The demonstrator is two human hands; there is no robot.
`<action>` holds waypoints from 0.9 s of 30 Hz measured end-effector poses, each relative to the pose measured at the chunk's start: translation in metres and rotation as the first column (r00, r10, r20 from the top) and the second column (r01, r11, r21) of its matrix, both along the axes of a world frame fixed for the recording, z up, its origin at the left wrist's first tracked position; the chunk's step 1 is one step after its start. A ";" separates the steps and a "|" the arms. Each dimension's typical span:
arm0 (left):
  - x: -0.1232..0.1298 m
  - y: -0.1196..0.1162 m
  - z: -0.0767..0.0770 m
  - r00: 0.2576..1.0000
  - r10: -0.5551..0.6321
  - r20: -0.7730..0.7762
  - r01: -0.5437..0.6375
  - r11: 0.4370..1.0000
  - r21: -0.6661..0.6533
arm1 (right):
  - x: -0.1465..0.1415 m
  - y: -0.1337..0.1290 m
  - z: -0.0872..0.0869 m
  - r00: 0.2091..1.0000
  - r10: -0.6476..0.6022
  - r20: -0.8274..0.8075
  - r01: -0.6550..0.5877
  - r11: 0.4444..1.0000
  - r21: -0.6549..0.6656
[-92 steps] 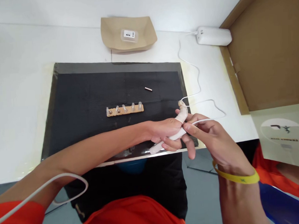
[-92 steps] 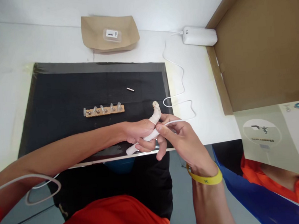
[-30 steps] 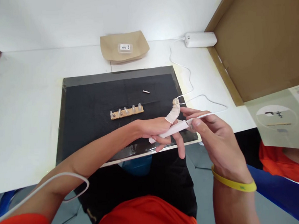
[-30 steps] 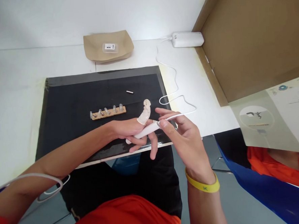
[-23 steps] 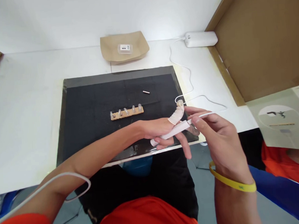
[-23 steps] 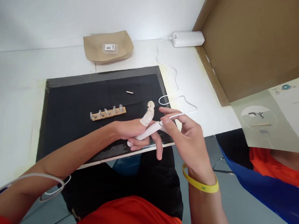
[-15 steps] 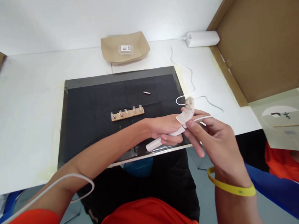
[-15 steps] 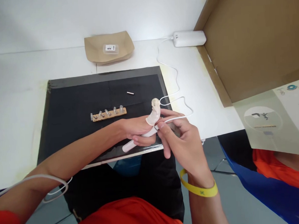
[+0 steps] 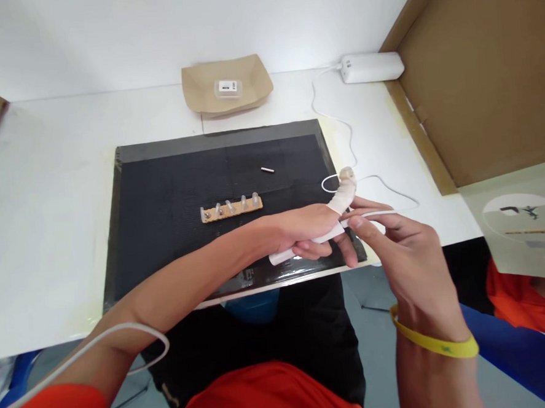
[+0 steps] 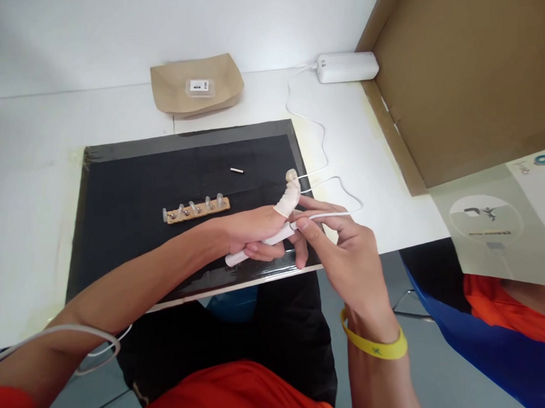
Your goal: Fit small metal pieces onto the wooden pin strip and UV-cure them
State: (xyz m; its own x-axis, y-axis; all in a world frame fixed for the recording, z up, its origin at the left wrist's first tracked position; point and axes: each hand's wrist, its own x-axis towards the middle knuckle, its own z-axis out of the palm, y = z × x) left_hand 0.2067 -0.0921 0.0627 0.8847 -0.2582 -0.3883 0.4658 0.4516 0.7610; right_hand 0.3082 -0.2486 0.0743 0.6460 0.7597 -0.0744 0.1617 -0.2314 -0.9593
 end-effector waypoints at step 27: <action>0.000 -0.001 0.002 1.000 0.019 -0.005 -0.019 0.980 -0.200 | -0.022 -0.006 0.009 0.997 -0.007 -0.083 0.009 1.000 0.026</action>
